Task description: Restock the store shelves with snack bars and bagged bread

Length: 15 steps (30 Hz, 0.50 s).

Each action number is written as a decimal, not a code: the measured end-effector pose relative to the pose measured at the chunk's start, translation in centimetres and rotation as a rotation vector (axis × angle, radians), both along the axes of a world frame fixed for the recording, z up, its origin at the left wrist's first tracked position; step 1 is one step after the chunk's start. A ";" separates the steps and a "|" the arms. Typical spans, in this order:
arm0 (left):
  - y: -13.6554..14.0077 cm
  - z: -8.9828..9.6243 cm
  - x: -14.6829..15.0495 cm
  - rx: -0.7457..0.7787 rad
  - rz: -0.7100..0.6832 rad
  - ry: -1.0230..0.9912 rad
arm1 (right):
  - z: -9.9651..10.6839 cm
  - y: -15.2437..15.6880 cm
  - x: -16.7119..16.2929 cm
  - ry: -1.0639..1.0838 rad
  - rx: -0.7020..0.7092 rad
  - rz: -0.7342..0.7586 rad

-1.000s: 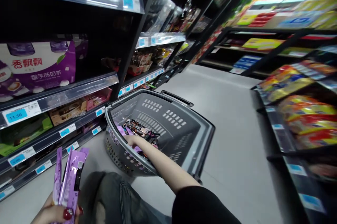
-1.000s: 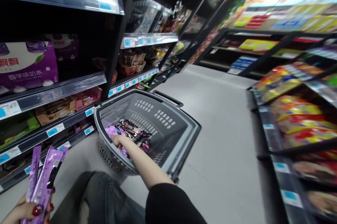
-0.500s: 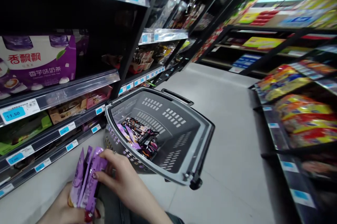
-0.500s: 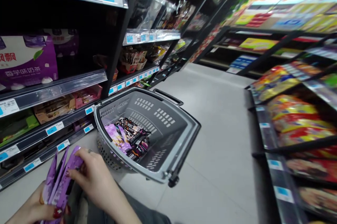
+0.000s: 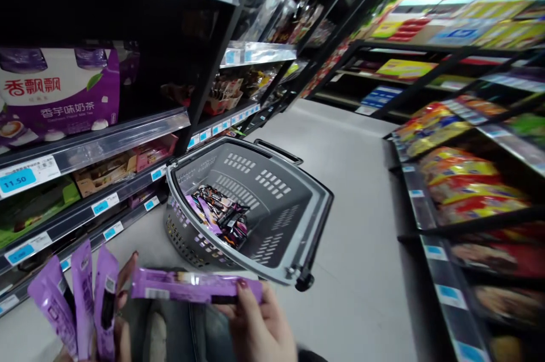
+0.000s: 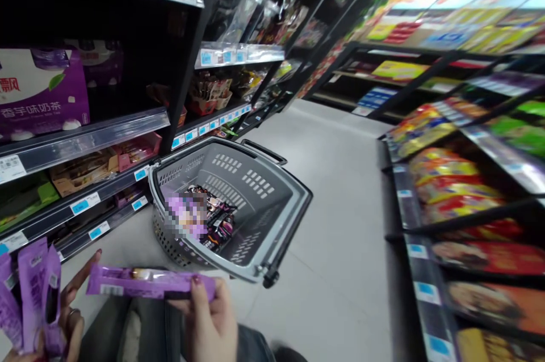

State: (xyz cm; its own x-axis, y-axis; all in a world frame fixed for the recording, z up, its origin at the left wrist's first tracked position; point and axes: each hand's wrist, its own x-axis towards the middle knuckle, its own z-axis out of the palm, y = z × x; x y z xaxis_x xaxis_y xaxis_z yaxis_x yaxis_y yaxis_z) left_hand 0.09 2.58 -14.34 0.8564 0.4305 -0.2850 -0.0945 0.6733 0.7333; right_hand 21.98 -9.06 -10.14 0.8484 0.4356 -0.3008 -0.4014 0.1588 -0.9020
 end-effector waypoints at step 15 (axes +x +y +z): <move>1.4 5.1 3.0 0.217 0.489 0.164 | 1.2 2.7 -2.2 -0.185 -0.032 0.261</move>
